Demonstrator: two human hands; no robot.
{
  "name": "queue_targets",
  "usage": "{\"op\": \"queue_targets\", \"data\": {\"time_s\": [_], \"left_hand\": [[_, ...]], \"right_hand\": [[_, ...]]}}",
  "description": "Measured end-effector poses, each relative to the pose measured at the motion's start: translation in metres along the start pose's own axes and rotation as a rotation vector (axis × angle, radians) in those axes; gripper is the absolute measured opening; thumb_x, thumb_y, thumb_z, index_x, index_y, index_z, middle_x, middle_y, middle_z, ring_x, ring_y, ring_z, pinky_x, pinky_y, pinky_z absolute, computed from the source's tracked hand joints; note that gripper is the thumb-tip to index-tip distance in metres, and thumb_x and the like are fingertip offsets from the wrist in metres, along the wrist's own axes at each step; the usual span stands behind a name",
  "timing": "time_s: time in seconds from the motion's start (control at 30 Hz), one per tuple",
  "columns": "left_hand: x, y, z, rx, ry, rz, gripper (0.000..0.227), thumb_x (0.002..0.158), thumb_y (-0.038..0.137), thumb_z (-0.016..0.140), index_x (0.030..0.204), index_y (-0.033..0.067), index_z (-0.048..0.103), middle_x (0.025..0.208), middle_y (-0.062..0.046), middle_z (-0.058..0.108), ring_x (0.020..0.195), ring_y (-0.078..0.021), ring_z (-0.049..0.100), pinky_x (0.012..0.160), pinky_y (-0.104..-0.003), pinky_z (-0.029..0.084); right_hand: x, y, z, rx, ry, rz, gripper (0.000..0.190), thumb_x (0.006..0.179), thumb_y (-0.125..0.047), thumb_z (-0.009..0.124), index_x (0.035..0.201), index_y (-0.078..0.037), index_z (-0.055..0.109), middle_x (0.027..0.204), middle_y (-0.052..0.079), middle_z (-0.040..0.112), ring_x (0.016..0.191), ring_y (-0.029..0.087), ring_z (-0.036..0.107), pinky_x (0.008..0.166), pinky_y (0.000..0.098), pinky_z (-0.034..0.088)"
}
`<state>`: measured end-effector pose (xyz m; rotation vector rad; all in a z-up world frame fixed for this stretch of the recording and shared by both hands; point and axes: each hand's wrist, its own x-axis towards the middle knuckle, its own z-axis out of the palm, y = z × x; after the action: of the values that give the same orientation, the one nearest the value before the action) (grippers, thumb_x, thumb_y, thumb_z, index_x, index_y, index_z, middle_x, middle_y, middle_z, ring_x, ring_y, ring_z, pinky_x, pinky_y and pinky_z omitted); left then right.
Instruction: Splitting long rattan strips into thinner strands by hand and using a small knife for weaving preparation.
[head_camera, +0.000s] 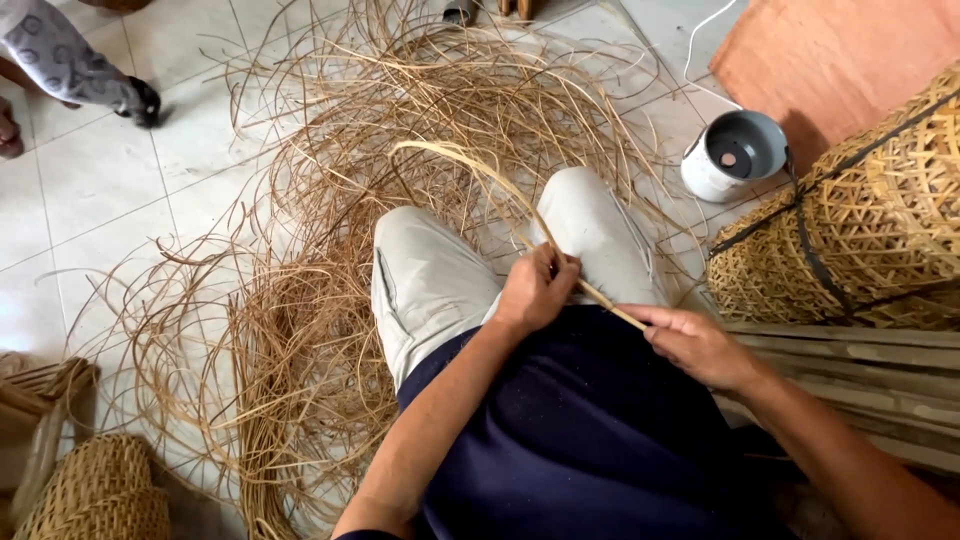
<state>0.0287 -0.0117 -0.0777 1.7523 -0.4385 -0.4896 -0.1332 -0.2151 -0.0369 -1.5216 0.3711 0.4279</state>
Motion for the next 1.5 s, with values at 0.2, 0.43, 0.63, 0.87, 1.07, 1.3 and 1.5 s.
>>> {"op": "queue_targets", "data": {"time_s": [0.2, 0.43, 0.63, 0.87, 1.07, 1.3, 1.5], "left_hand": [[0.015, -0.022, -0.033, -0.209, 0.293, -0.096, 0.021, 0.098, 0.02, 0.061, 0.097, 0.0009, 0.069, 0.082, -0.018, 0.075, 0.078, -0.0264, 0.077, 0.058, -0.036, 0.06], [-0.005, 0.017, -0.06, -0.391, 0.148, 0.203, 0.02, 0.102, 0.022, 0.071, 0.101, 0.0018, 0.069, 0.09, -0.014, 0.073, 0.09, -0.0164, 0.063, 0.078, -0.035, 0.054], [-0.033, 0.119, -0.074, 0.048, -0.289, 0.246, 0.042, 0.093, 0.046, 0.073, 0.11, 0.0081, 0.072, 0.101, -0.02, 0.076, 0.11, -0.0427, 0.071, 0.099, -0.055, 0.052], [-0.042, 0.16, -0.092, 0.767, -0.196, 0.495, 0.049, 0.099, 0.05, 0.035, 0.087, 0.0154, 0.067, 0.056, -0.004, 0.059, 0.076, -0.0286, 0.067, 0.109, -0.055, 0.029], [-0.06, 0.172, -0.061, 0.785, 0.008, 0.787, 0.025, 0.104, 0.029, 0.057, 0.093, 0.0074, 0.053, 0.056, -0.006, 0.064, 0.042, -0.0285, 0.057, 0.057, -0.04, 0.05], [-0.046, 0.222, -0.078, 0.398, -0.18, 0.633, 0.051, 0.092, 0.061, 0.047, 0.09, 0.0107, 0.052, 0.052, 0.002, 0.055, 0.045, -0.0205, 0.059, 0.045, -0.035, 0.052], [-0.054, 0.311, -0.096, 0.134, -0.227, 0.87, 0.038, 0.1, 0.028, 0.054, 0.069, 0.0062, 0.052, 0.059, -0.001, 0.049, 0.049, -0.0142, 0.043, 0.045, -0.03, 0.038]], "right_hand": [[-0.009, -0.003, 0.0, 0.016, 0.032, 0.003, 0.057, 0.093, -0.011, 0.053, 0.148, -0.015, 0.065, 0.049, -0.004, 0.038, 0.044, 0.003, 0.033, 0.042, 0.019, 0.023], [0.003, -0.015, -0.009, 0.032, -0.055, -0.035, 0.059, 0.094, -0.01, 0.05, 0.153, -0.012, 0.056, 0.047, 0.0, 0.037, 0.037, 0.006, 0.028, 0.035, 0.0219, 0.023], [-0.023, -0.123, 0.015, -0.314, -0.242, -0.29, 0.055, 0.091, -0.009, 0.056, 0.145, -0.006, 0.068, 0.052, -0.001, 0.051, 0.047, 0.008, 0.038, 0.043, 0.0244, 0.033], [-0.043, -0.153, -0.009, -0.508, -0.127, -0.206, 0.051, 0.088, -0.003, 0.061, 0.135, -0.007, 0.082, 0.055, -0.002, 0.061, 0.045, 0.009, 0.038, 0.043, 0.0271, 0.025], [-0.049, -0.167, 0.047, -0.977, 0.107, -0.303, 0.044, 0.088, -0.023, 0.067, 0.132, -0.02, 0.063, 0.066, -0.002, 0.081, 0.041, 0.014, 0.064, 0.039, 0.0305, 0.047], [-0.066, -0.208, 0.053, -0.894, 0.227, -0.802, 0.024, 0.084, -0.009, 0.07, 0.106, -0.018, 0.075, 0.08, -0.006, 0.083, 0.046, 0.007, 0.068, 0.041, 0.023, 0.053], [-0.103, -0.272, 0.034, -1.226, 0.449, -1.031, 0.027, 0.079, -0.006, 0.078, 0.105, -0.01, 0.08, 0.054, -0.005, 0.066, 0.035, 0.008, 0.046, 0.029, 0.026, 0.037]]}}
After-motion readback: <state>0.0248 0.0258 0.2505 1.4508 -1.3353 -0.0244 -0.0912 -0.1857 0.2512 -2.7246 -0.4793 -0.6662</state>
